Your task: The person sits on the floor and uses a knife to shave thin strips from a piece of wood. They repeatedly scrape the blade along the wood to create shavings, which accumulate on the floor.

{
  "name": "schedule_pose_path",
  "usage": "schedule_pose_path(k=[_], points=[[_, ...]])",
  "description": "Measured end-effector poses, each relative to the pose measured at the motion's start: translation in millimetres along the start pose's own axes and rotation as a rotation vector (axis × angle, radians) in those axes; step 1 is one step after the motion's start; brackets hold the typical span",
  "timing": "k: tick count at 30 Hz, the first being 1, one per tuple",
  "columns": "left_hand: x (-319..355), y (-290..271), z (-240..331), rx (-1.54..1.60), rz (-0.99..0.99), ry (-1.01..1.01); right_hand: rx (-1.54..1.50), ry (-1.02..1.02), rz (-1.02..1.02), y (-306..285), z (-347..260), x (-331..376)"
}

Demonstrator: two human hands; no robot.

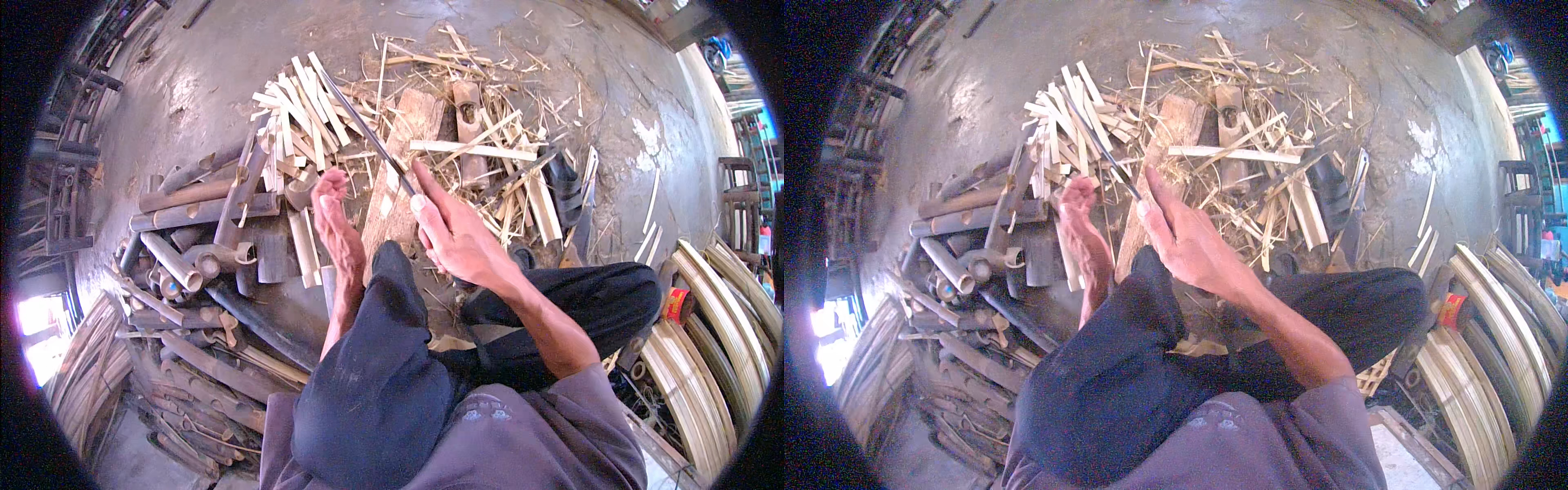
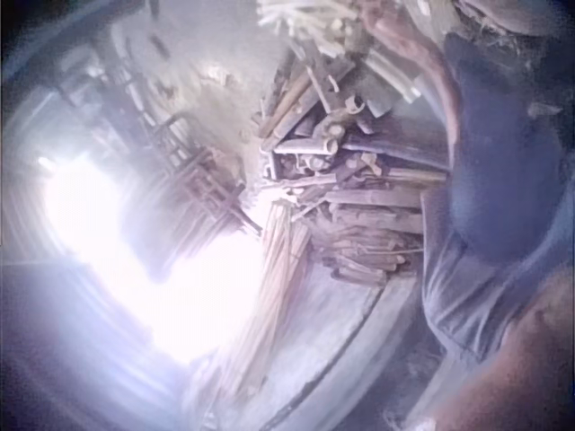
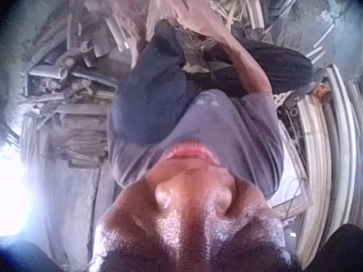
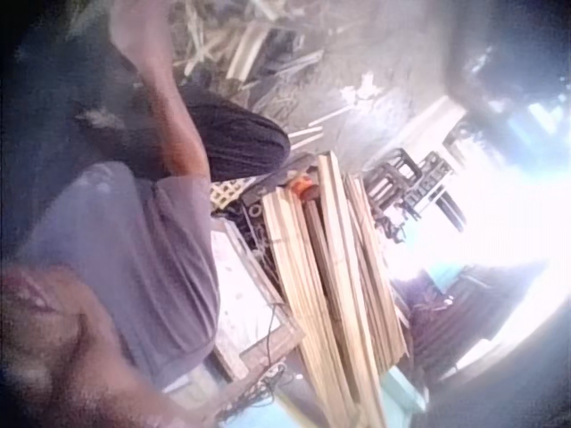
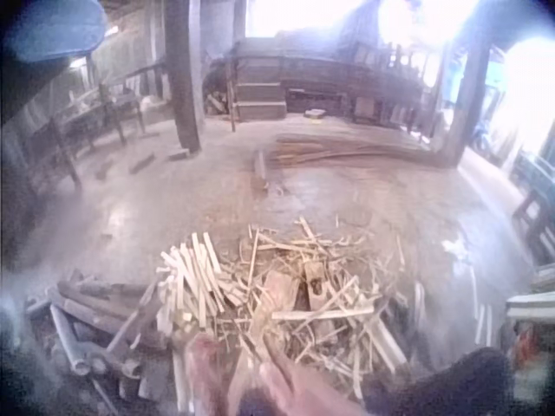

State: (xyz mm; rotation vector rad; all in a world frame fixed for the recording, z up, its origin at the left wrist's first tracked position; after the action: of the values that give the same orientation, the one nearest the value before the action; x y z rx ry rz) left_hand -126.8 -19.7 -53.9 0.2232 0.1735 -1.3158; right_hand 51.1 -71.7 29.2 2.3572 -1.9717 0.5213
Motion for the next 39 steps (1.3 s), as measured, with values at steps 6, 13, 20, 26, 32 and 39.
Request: schedule_pose_path(k=[6, 13, 20, 26, 32, 39], points=[[-2.0, 10.8, 59.6, -0.076, -0.007, 0.116, 0.33, -0.131, 0.147, -2.8, 48.0, -12.7], [-11.8, 53.3, 85.6, -0.323, -0.306, 0.232, 0.254, -0.151, 0.128, 6.1, 39.0, -17.8], [-1.7, 20.2, 80.6, -0.228, -0.333, -0.014, 0.283, -0.074, 0.036, 35.1, 45.0, -0.7], [14.1, -3.8, 85.4, -0.232, -0.196, 0.116, 0.122, -0.206, -0.039, 66.5, 50.9, -1.3], [22.4, -1.5, 72.5, -0.09, -0.083, -0.041, -0.08, -0.094, -0.217, 71.1, 58.4, -3.2], [27.1, -1.8, 70.8, -0.121, -0.005, -0.059, 0.276, -0.151, -0.087, 61.7, 71.3, -5.7]])
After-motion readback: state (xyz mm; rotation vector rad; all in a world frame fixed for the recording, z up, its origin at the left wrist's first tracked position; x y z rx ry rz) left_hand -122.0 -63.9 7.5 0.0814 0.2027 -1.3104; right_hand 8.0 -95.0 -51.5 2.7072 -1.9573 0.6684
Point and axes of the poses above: each hand's wrist, its own x-axis away from the middle knuckle, its own y-axis out of the palm, z = x × y, the point moved 5 cm from there along -x, towards the middle knuckle, and after that the axes turned 3 degrees about x, right-handed, at the moved point
